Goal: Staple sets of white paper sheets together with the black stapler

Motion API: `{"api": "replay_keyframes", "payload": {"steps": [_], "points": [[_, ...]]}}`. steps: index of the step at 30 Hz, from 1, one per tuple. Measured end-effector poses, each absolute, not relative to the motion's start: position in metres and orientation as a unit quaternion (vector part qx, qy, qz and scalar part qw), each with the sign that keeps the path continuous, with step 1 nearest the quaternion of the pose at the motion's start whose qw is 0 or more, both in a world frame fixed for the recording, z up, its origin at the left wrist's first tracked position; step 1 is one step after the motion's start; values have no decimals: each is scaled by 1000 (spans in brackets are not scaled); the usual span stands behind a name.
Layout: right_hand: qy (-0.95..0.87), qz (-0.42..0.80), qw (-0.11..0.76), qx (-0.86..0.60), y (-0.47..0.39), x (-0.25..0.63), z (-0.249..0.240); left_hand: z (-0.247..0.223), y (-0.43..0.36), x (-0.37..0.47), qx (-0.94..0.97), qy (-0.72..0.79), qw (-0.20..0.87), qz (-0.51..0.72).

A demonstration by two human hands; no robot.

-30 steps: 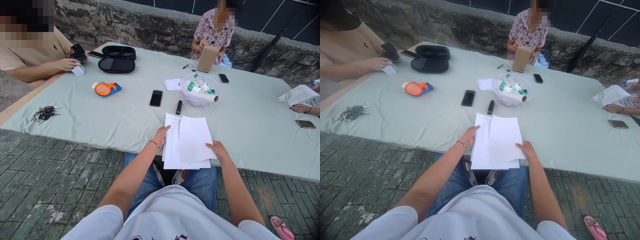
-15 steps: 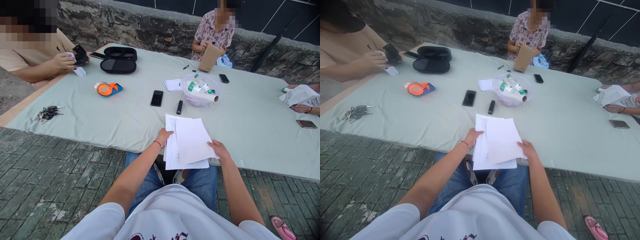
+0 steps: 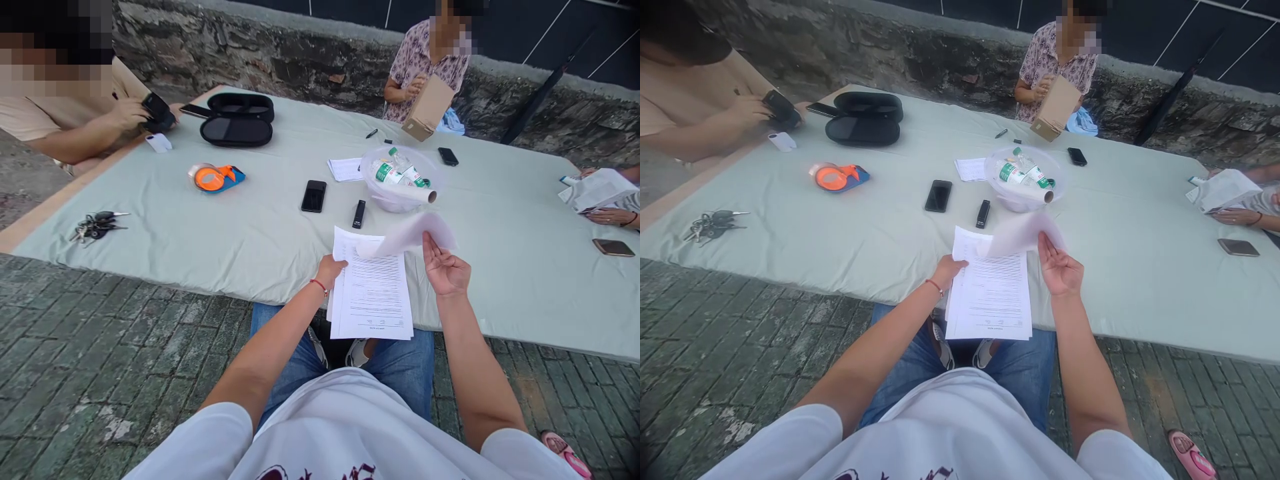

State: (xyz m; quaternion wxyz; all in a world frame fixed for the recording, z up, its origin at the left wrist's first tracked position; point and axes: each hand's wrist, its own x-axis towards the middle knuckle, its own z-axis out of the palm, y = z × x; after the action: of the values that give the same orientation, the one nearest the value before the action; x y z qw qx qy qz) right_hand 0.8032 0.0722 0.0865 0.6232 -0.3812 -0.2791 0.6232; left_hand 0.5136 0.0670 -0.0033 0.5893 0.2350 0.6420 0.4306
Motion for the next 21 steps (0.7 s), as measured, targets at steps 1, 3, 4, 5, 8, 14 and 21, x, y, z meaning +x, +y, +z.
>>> {"api": "replay_keyframes", "payload": {"steps": [1, 3, 4, 5, 8, 14, 21], "points": [[-288, 631, 619, -368, 77, 796, 89, -3, 67, 514, 236, 637, 594, 431], [-295, 630, 620, -362, 86, 784, 93, -3, 68, 514, 236, 632, 600, 431], [-291, 623, 628, -365, 91, 779, 94, -2, 68, 514, 237, 634, 598, 430], [-281, 613, 639, -369, 95, 777, 96, -2, 68, 513, 237, 639, 594, 427], [-235, 587, 675, -381, 107, 777, 101, -3, 69, 513, 236, 650, 586, 422], [-159, 576, 724, -344, 118, 790, 113, -1, 67, 511, 251, 649, 596, 401], [-274, 585, 682, -343, 105, 811, 109, 0, 68, 510, 282, 659, 586, 379]]}}
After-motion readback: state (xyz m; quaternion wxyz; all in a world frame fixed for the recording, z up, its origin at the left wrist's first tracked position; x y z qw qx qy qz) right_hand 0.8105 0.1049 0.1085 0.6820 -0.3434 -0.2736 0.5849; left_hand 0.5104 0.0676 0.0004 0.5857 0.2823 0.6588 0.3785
